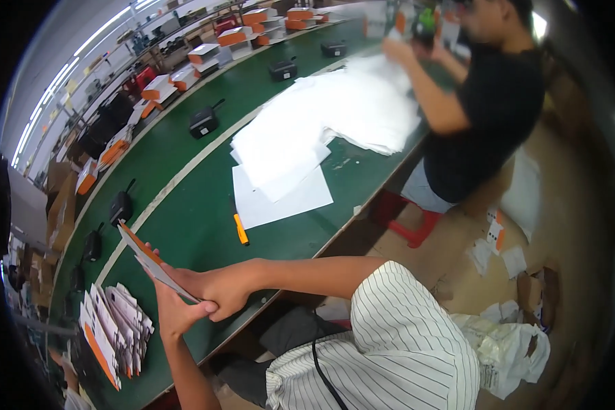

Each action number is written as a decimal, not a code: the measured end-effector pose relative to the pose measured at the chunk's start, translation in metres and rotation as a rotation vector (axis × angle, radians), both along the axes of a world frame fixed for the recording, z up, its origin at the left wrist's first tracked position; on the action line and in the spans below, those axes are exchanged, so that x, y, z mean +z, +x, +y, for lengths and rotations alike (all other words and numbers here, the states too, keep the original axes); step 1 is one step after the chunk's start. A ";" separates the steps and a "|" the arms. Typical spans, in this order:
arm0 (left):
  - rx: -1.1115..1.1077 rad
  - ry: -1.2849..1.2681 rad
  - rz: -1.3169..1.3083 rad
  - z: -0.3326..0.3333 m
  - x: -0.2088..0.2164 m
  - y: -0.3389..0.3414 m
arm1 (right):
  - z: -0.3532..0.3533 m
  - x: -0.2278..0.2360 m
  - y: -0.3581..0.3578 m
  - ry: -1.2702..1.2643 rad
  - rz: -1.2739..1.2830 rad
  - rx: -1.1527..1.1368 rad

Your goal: Assembling, marking, and stacking cardboard product boxes at a manufacturing workbench.

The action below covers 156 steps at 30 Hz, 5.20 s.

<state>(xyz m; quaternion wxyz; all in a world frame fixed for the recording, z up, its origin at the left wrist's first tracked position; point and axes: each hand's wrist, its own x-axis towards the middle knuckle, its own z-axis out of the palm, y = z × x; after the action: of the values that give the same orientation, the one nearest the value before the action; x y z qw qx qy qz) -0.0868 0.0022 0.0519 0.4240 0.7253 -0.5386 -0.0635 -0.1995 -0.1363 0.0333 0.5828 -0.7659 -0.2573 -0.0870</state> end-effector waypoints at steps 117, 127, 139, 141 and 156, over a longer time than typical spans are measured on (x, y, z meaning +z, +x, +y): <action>0.659 0.535 -0.236 0.299 0.046 0.127 | -0.406 -0.079 0.261 0.198 0.464 -0.689; 0.725 0.453 -0.634 0.295 0.086 0.111 | -0.386 0.019 0.178 -0.568 -0.099 -1.372; 0.900 0.419 -0.673 0.228 -0.005 0.086 | -0.112 0.009 0.128 -0.398 0.120 -0.502; 0.994 0.381 -0.743 0.215 -0.009 0.093 | -0.058 0.022 0.096 -0.474 0.124 -0.424; 0.788 0.057 -1.204 0.188 0.126 0.077 | 0.012 0.080 0.052 -0.494 -0.378 -0.522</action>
<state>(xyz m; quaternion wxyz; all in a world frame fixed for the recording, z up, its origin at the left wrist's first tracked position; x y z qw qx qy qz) -0.0097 0.1903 0.1778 0.0261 0.7857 -0.3753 0.4910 -0.1478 -0.1246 0.1131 0.2821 -0.8929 -0.1699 -0.3071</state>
